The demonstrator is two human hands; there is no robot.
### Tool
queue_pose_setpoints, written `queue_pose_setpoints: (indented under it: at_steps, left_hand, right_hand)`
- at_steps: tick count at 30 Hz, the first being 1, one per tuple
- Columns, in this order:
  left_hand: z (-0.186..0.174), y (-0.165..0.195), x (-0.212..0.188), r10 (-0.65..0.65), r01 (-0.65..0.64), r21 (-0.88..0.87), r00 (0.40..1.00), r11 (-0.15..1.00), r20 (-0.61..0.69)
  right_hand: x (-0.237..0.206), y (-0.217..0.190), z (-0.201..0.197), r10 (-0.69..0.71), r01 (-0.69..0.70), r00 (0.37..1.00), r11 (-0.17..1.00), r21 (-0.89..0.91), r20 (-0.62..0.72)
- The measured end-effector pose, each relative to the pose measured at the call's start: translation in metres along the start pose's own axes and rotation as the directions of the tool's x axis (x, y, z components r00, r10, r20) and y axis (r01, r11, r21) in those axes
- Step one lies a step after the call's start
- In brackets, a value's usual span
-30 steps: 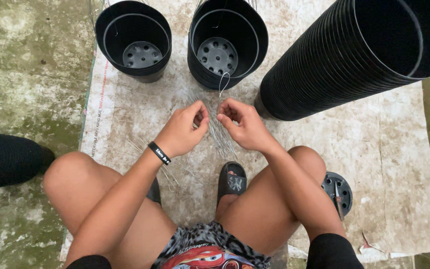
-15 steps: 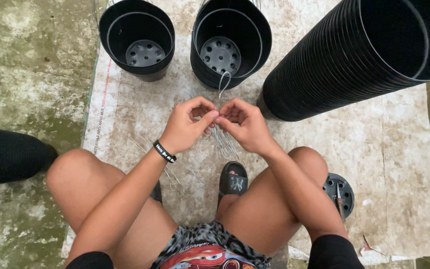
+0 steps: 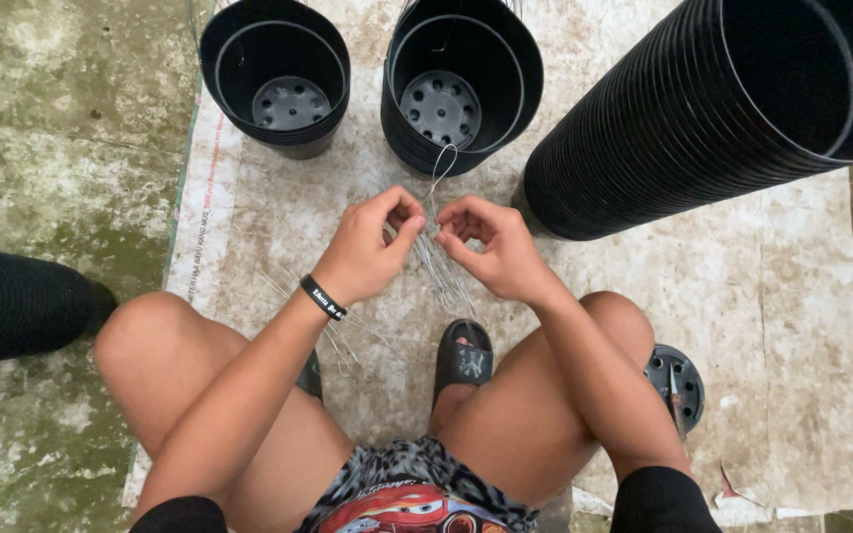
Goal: The person inserts metal wires through holes in the bottom of black plastic planters and bends the ends to secure them. They repeat this process for multiple planters, stacking completed ones nearby.
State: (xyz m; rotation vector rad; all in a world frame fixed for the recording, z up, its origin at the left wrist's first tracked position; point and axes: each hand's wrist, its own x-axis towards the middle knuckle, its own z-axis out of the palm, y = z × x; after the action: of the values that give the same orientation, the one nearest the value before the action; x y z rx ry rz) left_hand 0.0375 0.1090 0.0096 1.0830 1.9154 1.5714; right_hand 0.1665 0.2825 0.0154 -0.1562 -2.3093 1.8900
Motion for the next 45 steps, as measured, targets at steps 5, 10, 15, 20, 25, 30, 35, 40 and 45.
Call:
queue_pose_setpoints:
  at_steps: [5, 10, 15, 20, 25, 30, 35, 40, 45]
  left_hand:
    - [0.002, -0.006, -0.001, -0.043, 0.046, -0.095, 0.998, 0.994, 0.041]
    - [0.0, -0.022, 0.002, -0.066, 0.147, -0.415, 0.977, 0.898, 0.203]
    - [-0.008, -0.038, 0.006, -0.063, 0.327, -0.578, 0.902, 0.748, 0.428]
    - [-0.006, -0.047, 0.005, -0.004, 0.32, -0.63, 0.894, 0.708, 0.449]
    - [-0.001, -0.049, 0.004, 0.071, 0.175, -0.61, 0.932, 0.773, 0.357]
    - [0.006, -0.041, 0.001, 0.039, 0.096, -0.527, 0.97, 0.844, 0.24]
    - [0.014, -0.021, -0.002, 0.15, -0.159, -0.292, 0.987, 0.943, -0.054]
    - [0.016, -0.004, -0.009, 0.34, -0.32, 0.136, 0.924, 0.938, -0.172]
    - [0.017, -0.002, -0.011, 0.421, -0.382, 0.247, 0.898, 0.89, -0.129]
  right_hand:
    - [0.0, -0.006, 0.0, 0.052, -0.05, 0.998, 0.997, -0.06, 0.038]
    - [-0.004, -0.01, 0.004, 0.104, -0.105, 0.993, 0.994, 0.023, 0.056]
    - [-0.008, -0.01, 0.002, 0.035, -0.05, 0.993, 0.991, 0.126, 0.117]
    - [-0.01, -0.01, 0.002, 0.006, -0.022, 0.993, 0.99, 0.137, 0.117]
    - [-0.009, -0.012, 0.006, 0.0, -0.005, 0.998, 0.998, 0.069, 0.067]
    - [-0.006, -0.009, 0.008, 0.002, -0.001, 1.0, 0.998, 0.056, -0.014]
    - [-0.006, -0.009, 0.007, -0.202, 0.182, 0.973, 0.97, -0.163, -0.112]
    - [-0.005, -0.014, 0.011, -0.214, 0.177, 0.968, 0.952, -0.25, -0.13]
    - [-0.003, -0.017, 0.019, -0.255, 0.157, 0.944, 0.905, -0.395, -0.21]
